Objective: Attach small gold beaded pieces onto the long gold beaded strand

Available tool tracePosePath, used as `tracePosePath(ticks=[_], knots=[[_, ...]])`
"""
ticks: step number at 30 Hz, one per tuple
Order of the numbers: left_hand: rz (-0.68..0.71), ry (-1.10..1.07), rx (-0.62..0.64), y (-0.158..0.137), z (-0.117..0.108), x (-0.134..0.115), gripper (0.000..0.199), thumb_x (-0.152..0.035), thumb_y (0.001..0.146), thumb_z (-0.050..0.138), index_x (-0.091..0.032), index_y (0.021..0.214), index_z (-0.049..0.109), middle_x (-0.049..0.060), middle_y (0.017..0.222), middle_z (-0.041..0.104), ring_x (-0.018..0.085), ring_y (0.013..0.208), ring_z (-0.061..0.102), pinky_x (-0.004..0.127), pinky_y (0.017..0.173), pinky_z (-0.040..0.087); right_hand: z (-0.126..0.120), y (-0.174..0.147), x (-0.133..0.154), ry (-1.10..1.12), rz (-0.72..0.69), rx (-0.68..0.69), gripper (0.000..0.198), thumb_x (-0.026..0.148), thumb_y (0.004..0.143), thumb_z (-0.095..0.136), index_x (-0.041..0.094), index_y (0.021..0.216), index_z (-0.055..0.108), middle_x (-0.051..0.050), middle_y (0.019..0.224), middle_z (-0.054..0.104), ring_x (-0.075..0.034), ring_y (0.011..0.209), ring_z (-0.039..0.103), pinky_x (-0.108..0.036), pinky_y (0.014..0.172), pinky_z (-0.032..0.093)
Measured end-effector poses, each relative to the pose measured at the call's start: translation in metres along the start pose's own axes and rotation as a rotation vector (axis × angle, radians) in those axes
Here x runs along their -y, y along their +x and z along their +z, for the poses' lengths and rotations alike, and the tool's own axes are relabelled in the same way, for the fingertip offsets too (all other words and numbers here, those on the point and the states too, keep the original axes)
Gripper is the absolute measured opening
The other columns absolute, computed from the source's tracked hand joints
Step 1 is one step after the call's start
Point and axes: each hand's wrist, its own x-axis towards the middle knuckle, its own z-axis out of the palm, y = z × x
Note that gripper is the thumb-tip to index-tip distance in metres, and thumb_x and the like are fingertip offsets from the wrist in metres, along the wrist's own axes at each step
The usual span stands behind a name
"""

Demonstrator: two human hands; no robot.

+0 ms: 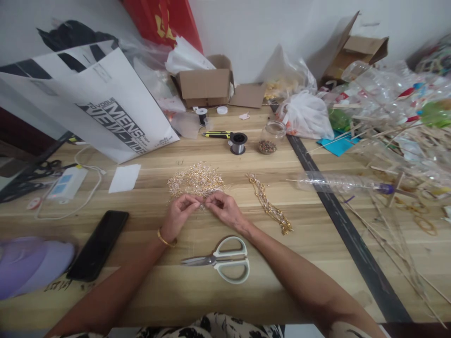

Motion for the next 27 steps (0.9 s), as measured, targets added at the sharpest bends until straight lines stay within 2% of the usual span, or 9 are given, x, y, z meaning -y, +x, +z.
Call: tracePosePath(ticks=[5, 12, 16, 18, 20, 24, 27], knots=[[-0.1, -0.133, 0.014, 0.0, 0.001, 0.0, 0.021, -0.03, 0.073, 0.066, -0.013, 0.074, 0.054, 0.008, 0.09, 0.069, 0.017, 0.079, 0.064, 0.028, 0.063, 0.054, 0.0, 0.0, 0.001, -0.01, -0.014, -0.009, 0.021, 0.035, 0.081, 0.06, 0.015, 0.074, 0.059, 0.001, 0.065, 0.05, -0.009, 0.056, 0.042, -0.021, 0.051, 0.033], [-0.161, -0.197, 0.015, -0.001, 0.003, 0.002, 0.025, -0.033, 0.073, 0.066, -0.015, 0.077, 0.049, 0.004, 0.078, 0.069, 0.017, 0.069, 0.068, 0.031, 0.066, 0.055, -0.001, -0.001, 0.001, -0.038, 0.0, -0.014, 0.019, 0.034, 0.084, 0.056, 0.016, 0.078, 0.057, 0.001, 0.066, 0.05, -0.011, 0.057, 0.043, -0.022, 0.051, 0.033], [-0.179, -0.195, 0.012, 0.0, 0.003, 0.002, 0.027, -0.035, 0.073, 0.066, -0.016, 0.077, 0.047, 0.003, 0.072, 0.068, 0.018, 0.067, 0.068, 0.032, 0.064, 0.055, -0.003, 0.0, 0.007, -0.085, -0.132, -0.038, 0.02, 0.034, 0.085, 0.057, 0.016, 0.076, 0.059, -0.003, 0.077, 0.053, -0.015, 0.072, 0.05, -0.026, 0.065, 0.04], [-0.179, -0.187, 0.014, 0.0, 0.004, 0.003, 0.028, -0.036, 0.073, 0.066, -0.016, 0.077, 0.047, 0.001, 0.069, 0.066, 0.018, 0.064, 0.067, 0.032, 0.062, 0.055, -0.002, 0.0, 0.01, -0.045, -0.195, -0.022, 0.02, 0.034, 0.085, 0.058, 0.017, 0.074, 0.058, -0.004, 0.081, 0.055, -0.017, 0.081, 0.052, -0.03, 0.075, 0.041], [-0.173, -0.174, 0.013, 0.001, 0.003, 0.005, 0.029, -0.037, 0.072, 0.066, -0.016, 0.076, 0.047, 0.0, 0.066, 0.064, 0.016, 0.061, 0.066, 0.031, 0.061, 0.055, 0.0, 0.0, 0.012, 0.048, -0.201, 0.019, 0.022, 0.036, 0.085, 0.058, 0.017, 0.075, 0.057, -0.006, 0.086, 0.057, -0.018, 0.085, 0.054, -0.032, 0.078, 0.042], [-0.14, -0.103, 0.002, 0.002, 0.002, 0.01, 0.028, -0.037, 0.072, 0.065, -0.016, 0.076, 0.048, -0.002, 0.064, 0.06, 0.015, 0.057, 0.063, 0.029, 0.057, 0.055, 0.005, -0.003, 0.012, 0.233, -0.122, 0.124, 0.023, 0.04, 0.088, 0.054, 0.018, 0.08, 0.053, -0.007, 0.093, 0.059, -0.016, 0.079, 0.055, -0.029, 0.067, 0.045], [-0.078, -0.018, -0.023, 0.002, 0.002, 0.012, 0.024, -0.035, 0.073, 0.064, -0.016, 0.075, 0.049, -0.001, 0.066, 0.059, 0.013, 0.059, 0.061, 0.027, 0.055, 0.055, 0.007, -0.005, 0.01, 0.263, -0.076, 0.142, 0.024, 0.041, 0.087, 0.055, 0.017, 0.081, 0.054, -0.007, 0.092, 0.059, -0.015, 0.077, 0.056, -0.027, 0.062, 0.046]])
